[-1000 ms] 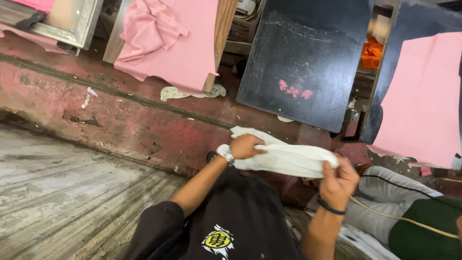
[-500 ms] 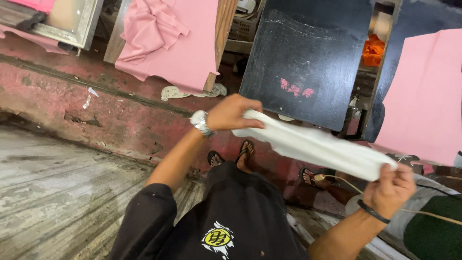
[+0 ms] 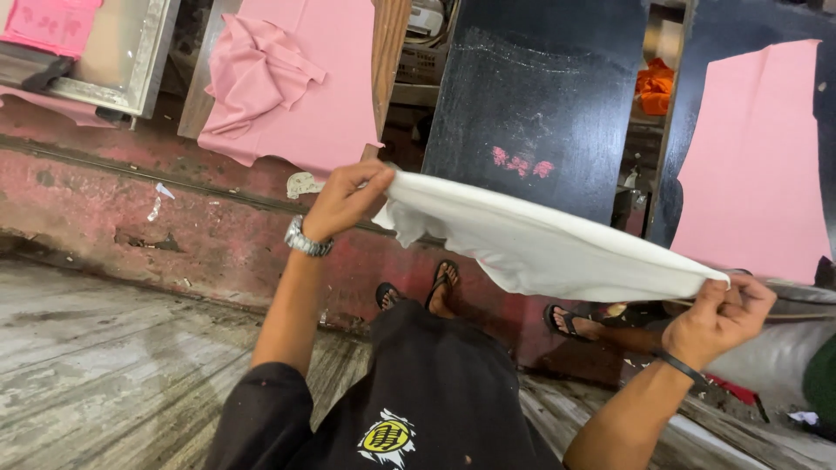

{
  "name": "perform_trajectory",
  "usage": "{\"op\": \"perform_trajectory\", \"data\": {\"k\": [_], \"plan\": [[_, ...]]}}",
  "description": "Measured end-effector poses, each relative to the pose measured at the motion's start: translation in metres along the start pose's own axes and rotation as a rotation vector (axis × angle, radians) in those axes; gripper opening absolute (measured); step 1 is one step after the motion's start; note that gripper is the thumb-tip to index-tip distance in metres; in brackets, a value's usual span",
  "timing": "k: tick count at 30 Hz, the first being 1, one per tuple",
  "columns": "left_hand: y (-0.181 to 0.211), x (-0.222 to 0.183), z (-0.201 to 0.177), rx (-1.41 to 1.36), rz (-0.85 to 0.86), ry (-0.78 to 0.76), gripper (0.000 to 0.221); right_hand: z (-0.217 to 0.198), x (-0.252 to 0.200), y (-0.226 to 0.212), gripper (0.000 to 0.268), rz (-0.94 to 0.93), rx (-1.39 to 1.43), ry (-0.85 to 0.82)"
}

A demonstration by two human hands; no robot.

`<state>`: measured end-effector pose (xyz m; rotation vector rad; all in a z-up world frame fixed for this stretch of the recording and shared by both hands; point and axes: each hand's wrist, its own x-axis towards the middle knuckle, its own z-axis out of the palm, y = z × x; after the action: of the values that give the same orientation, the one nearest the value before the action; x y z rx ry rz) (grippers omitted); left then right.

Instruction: Applying pink ink to fabric pieces using a screen printing frame and squeegee, followed by drying with a heat gun and adjusting the frame with a wrench.

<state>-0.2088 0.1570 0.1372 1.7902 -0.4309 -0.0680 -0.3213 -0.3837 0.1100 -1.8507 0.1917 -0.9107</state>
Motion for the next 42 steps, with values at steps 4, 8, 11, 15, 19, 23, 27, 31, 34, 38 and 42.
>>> {"op": "perform_trajectory", "data": {"k": [4,8,11,15,19,23,27,31,34,38,42], "plan": [[-0.031,-0.015,0.023,-0.098,-0.043,0.191,0.038,0.005,-0.002,0.011,0.040,-0.112,-0.104,-0.044],[-0.041,-0.022,0.041,-0.062,-0.020,0.435,0.032,0.005,-0.003,0.010,0.012,-0.014,-0.237,-0.085],[-0.037,-0.022,0.047,0.022,0.044,0.514,0.033,0.000,-0.006,0.018,0.013,-0.001,-0.250,-0.062],[-0.022,0.000,0.041,0.144,0.282,0.541,0.032,-0.001,0.001,0.037,0.007,0.013,-0.238,0.115],[-0.006,0.040,0.029,0.247,0.346,0.513,0.030,0.012,0.050,0.037,0.003,-0.059,-0.233,0.156],[-0.013,0.094,0.025,0.225,0.202,0.539,0.027,0.039,0.110,0.056,0.015,-0.103,-0.257,0.074],[-0.025,0.167,0.019,0.132,0.008,0.627,0.024,0.090,0.180,0.074,0.010,-0.080,-0.203,0.042],[-0.063,0.264,0.018,0.185,-0.029,0.566,0.025,0.172,0.257,0.118,0.007,0.036,-0.242,-0.089],[-0.145,0.323,0.028,0.351,-0.138,0.567,0.027,0.241,0.287,0.215,0.007,0.117,-0.202,-0.219],[-0.276,0.358,0.058,0.489,-0.458,0.573,0.037,0.300,0.270,0.322,0.013,0.055,-0.369,-0.289],[-0.289,0.373,0.074,0.479,-0.653,0.584,0.044,0.303,0.255,0.340,0.015,0.124,-0.397,-0.241]]}}
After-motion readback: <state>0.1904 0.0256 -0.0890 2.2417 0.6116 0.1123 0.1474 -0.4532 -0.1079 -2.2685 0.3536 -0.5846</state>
